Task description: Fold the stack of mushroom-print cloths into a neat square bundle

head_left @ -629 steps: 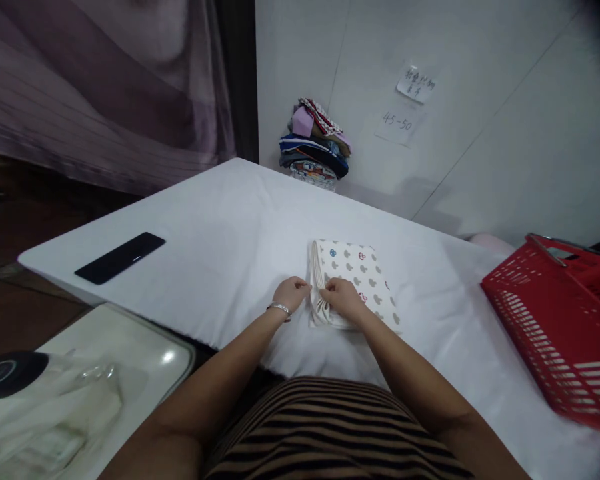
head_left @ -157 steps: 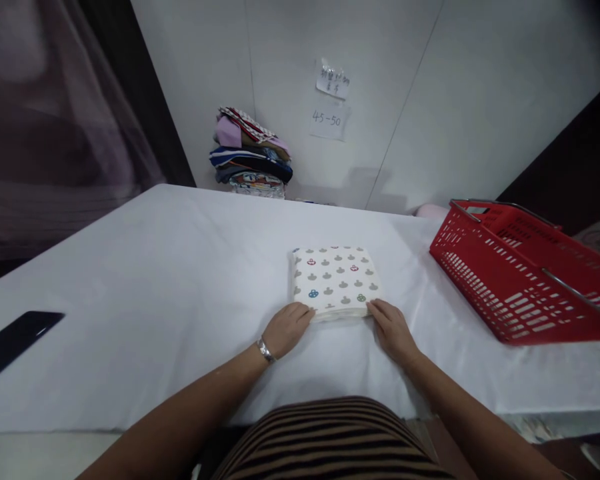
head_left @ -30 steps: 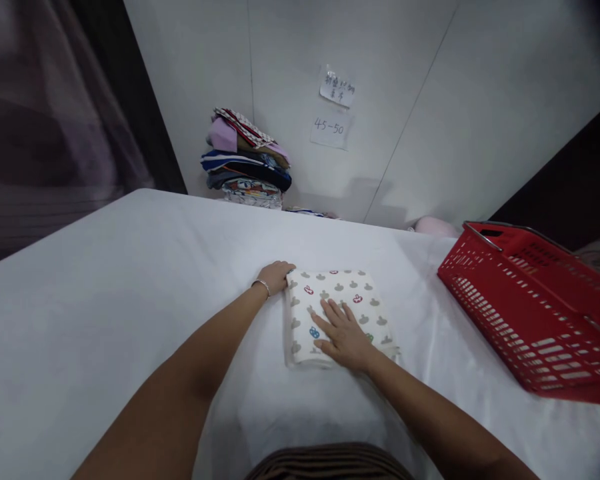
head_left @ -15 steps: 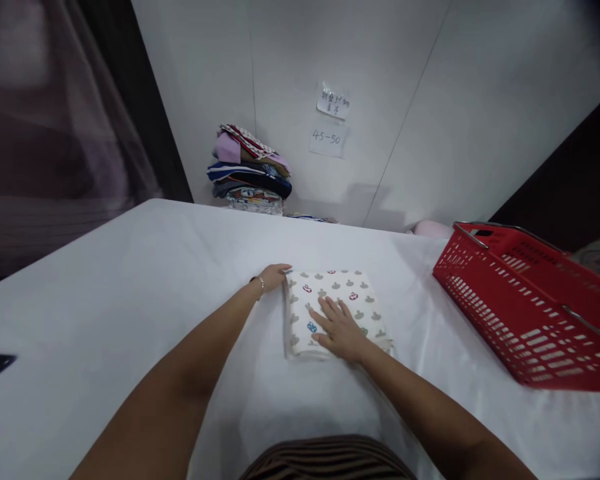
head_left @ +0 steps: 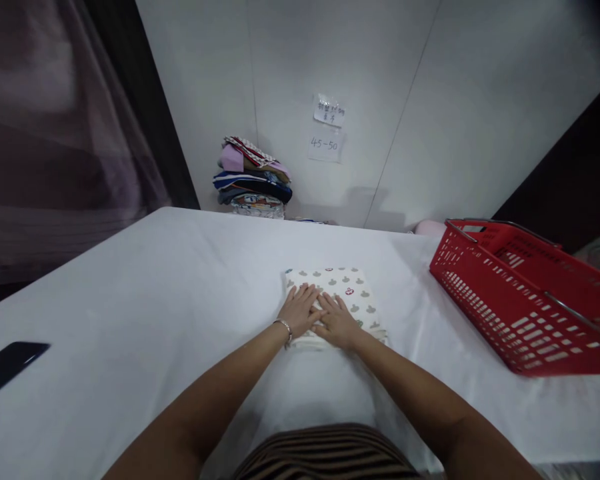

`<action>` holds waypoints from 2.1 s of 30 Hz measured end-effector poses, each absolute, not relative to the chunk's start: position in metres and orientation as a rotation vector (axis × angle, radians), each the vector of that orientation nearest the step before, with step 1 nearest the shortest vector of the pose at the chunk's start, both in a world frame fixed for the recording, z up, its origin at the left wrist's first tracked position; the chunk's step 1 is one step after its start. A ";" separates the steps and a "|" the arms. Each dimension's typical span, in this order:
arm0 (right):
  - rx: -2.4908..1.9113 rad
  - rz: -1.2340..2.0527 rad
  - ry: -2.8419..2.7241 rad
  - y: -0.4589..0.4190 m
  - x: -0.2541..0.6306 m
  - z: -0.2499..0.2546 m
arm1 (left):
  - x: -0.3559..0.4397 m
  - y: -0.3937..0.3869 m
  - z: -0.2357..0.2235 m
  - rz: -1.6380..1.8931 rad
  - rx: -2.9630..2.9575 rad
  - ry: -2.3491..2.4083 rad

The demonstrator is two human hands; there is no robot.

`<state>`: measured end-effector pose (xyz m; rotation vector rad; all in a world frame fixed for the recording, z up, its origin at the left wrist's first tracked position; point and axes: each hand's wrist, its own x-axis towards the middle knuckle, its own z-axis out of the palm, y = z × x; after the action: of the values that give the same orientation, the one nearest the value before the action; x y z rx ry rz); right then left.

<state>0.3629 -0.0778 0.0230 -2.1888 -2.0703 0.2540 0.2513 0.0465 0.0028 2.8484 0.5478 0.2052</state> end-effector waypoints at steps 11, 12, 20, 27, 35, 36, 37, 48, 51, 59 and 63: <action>-2.121 0.302 -1.752 -0.043 0.411 0.045 | 0.244 0.021 0.025 0.118 2.842 0.541; -2.155 0.260 -1.758 -0.037 0.414 0.046 | 0.242 0.017 0.021 0.119 2.847 0.530; -2.335 0.129 -1.894 -0.014 0.410 0.018 | 0.236 0.013 0.002 0.164 2.868 0.541; -2.334 0.221 -1.901 -0.015 0.415 0.022 | 0.237 0.012 0.005 0.138 2.864 0.558; -2.362 0.201 -1.857 -0.022 0.414 0.027 | 0.238 0.014 0.007 0.112 2.862 0.565; -2.370 0.200 -1.845 -0.026 0.416 0.027 | 0.237 0.014 0.008 0.107 2.861 0.569; -2.395 0.181 -1.815 -0.032 0.419 0.027 | 0.237 0.014 0.009 0.106 2.859 0.570; -2.430 0.376 -1.403 -0.076 0.444 0.032 | 0.239 0.014 0.011 0.080 2.863 0.567; -2.291 0.407 -1.068 -0.095 0.458 0.039 | 0.235 0.013 0.012 0.169 2.832 0.575; -1.954 0.852 -0.422 -0.164 0.463 0.040 | 0.214 0.014 0.009 0.534 2.206 1.136; -2.049 0.951 -0.419 -0.167 0.456 0.047 | 0.217 0.023 0.019 0.383 1.949 1.282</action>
<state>0.4559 -0.1668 0.0467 -2.0485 -0.4193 0.9505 0.2169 0.0228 0.0188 1.9487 1.2822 0.3831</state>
